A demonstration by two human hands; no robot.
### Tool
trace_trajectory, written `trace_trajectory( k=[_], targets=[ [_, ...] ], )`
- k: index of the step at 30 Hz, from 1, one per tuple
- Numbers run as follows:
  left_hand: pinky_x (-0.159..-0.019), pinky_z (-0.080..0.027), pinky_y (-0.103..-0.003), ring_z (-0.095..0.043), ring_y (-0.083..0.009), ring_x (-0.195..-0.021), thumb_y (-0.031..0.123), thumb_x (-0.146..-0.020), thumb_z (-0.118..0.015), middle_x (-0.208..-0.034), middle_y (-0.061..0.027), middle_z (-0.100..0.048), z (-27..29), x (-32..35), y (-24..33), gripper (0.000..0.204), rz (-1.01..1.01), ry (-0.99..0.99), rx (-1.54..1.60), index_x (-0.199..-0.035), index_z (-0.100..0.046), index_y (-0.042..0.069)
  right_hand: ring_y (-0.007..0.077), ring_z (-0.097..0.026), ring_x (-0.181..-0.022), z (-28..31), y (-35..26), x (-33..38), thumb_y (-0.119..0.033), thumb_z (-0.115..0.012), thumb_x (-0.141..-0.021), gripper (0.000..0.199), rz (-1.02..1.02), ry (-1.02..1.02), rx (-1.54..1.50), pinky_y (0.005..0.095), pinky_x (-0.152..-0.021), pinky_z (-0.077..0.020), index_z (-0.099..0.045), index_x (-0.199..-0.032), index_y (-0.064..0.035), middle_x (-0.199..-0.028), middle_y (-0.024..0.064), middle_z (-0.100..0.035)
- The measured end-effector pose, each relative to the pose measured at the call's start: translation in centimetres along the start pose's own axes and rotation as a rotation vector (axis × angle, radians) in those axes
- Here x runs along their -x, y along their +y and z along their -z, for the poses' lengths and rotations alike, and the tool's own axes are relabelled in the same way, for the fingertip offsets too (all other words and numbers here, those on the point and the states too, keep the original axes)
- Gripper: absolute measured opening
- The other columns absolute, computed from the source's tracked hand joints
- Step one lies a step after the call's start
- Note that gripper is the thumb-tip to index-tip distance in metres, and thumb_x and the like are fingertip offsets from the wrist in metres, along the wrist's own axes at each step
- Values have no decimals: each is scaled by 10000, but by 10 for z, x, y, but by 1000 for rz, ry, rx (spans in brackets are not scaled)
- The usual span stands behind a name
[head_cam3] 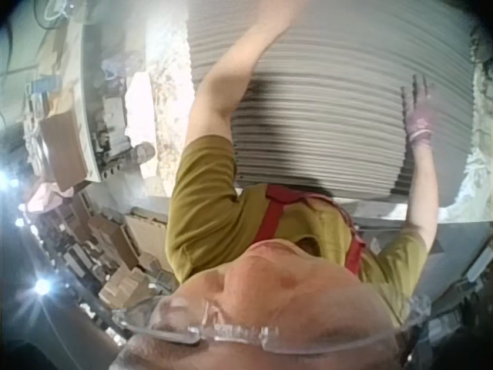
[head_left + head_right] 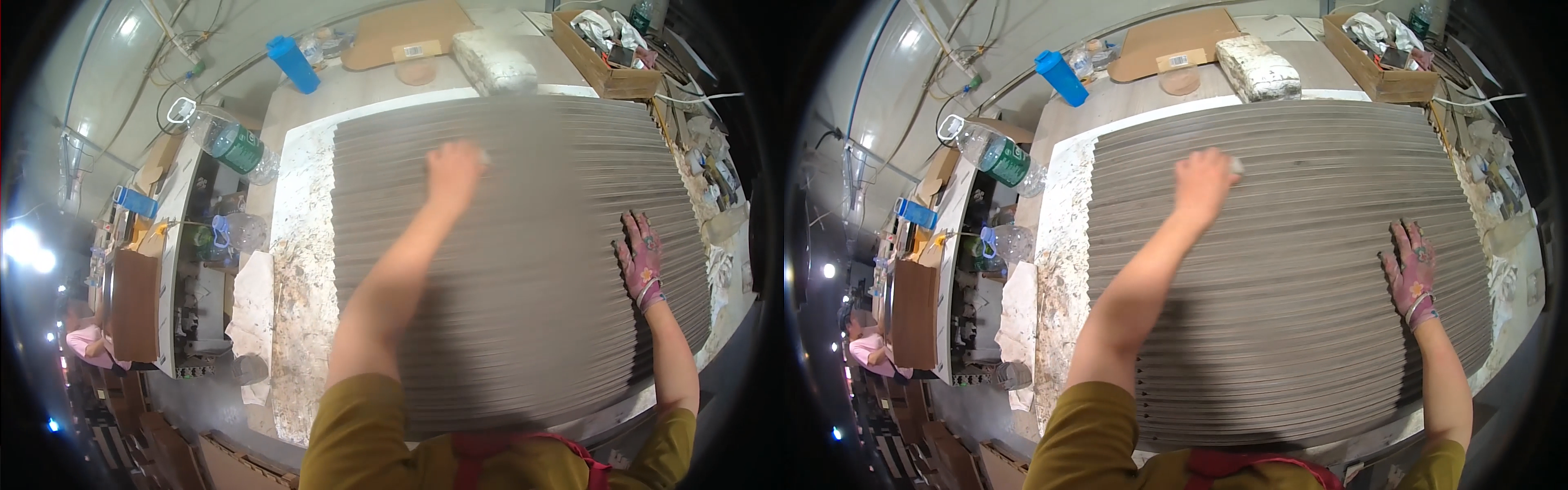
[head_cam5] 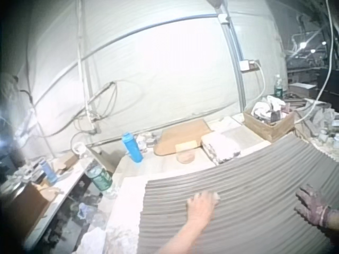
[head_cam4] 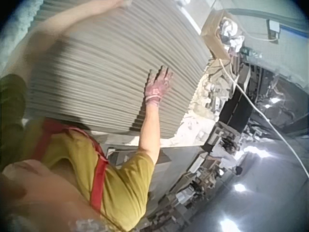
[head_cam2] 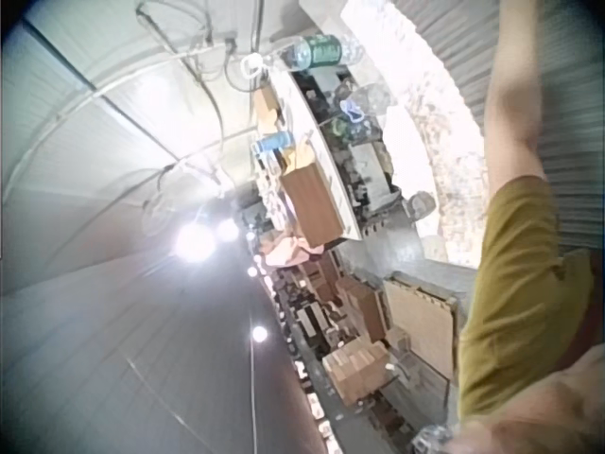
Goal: The person wipes a corrugated wooden panel with a cloth, handling a bottle and moving across the textured surface of the piece on a table.
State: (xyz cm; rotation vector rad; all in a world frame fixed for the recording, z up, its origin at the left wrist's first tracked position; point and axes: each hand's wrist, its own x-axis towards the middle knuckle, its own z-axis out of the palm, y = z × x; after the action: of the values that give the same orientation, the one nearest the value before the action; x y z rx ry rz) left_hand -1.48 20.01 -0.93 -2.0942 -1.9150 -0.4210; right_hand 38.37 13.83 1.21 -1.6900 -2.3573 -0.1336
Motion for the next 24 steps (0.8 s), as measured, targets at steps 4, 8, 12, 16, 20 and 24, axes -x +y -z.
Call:
trace_trajectory(
  k=[4, 8, 12, 16, 20, 24],
  targets=[
    [-753, -458, -462, -614, -295, -892, 342, -860, -585, -926, -120, -643, 20, 40, -138, 300, 486, -28, -115, -921, -668, 60, 392, -384, -1276, 1, -1, 3, -264, -566, -880, 529, -76, -54, -17, 471, -1090, -252, -434, -1373, -120, -1413, 197, -402],
    [-776, -440, -483, -573, -305, -965, 325, -851, -584, -1005, -159, -616, 55, 41, -198, 327, 527, 40, -76, -992, -632, 34, 387, -371, -1290, 2, -6, 1, -241, -530, -872, 526, -46, -34, -14, 470, -1083, -263, -434, -1368, -96, -1399, 210, -410],
    [-809, -443, -492, -581, -314, -985, 302, -838, -599, -979, -133, -615, 39, -33, -42, 269, 208, 58, 91, -937, -627, 53, 404, -409, -1232, 7, -3, 4, -254, -593, -855, 535, -73, -33, 8, 477, -1060, -286, -451, -1344, -91, -1378, 197, -430],
    [-783, -460, -476, -604, -278, -938, 328, -847, -590, -956, -102, -623, -4, -29, 15, 257, 22, 45, 4, -933, -641, 91, 386, -382, -1282, -12, 12, 3, -299, -594, -858, 526, -16, -15, 24, 487, -1074, -275, -465, -1326, -96, -1377, 194, -433],
    [-747, -473, -464, -617, -282, -923, 458, -890, -549, -1011, -116, -633, 4, 6, -148, 422, 623, -108, -184, -1054, -638, 80, 360, -353, -1320, 0, 0, 2, -327, -582, -868, 543, -73, -104, 5, 493, -1088, -246, -445, -1342, -100, -1400, 187, -409],
    [-836, -440, -484, -571, -339, -1014, 370, -852, -611, -1043, -157, -622, 39, 0, -186, 399, 520, -13, -46, -1078, -600, 42, 361, -349, -1321, -7, 3, -1, -314, -589, -868, 540, -86, -103, 14, 490, -1089, -238, -443, -1342, -98, -1397, 194, -409]
  ],
)
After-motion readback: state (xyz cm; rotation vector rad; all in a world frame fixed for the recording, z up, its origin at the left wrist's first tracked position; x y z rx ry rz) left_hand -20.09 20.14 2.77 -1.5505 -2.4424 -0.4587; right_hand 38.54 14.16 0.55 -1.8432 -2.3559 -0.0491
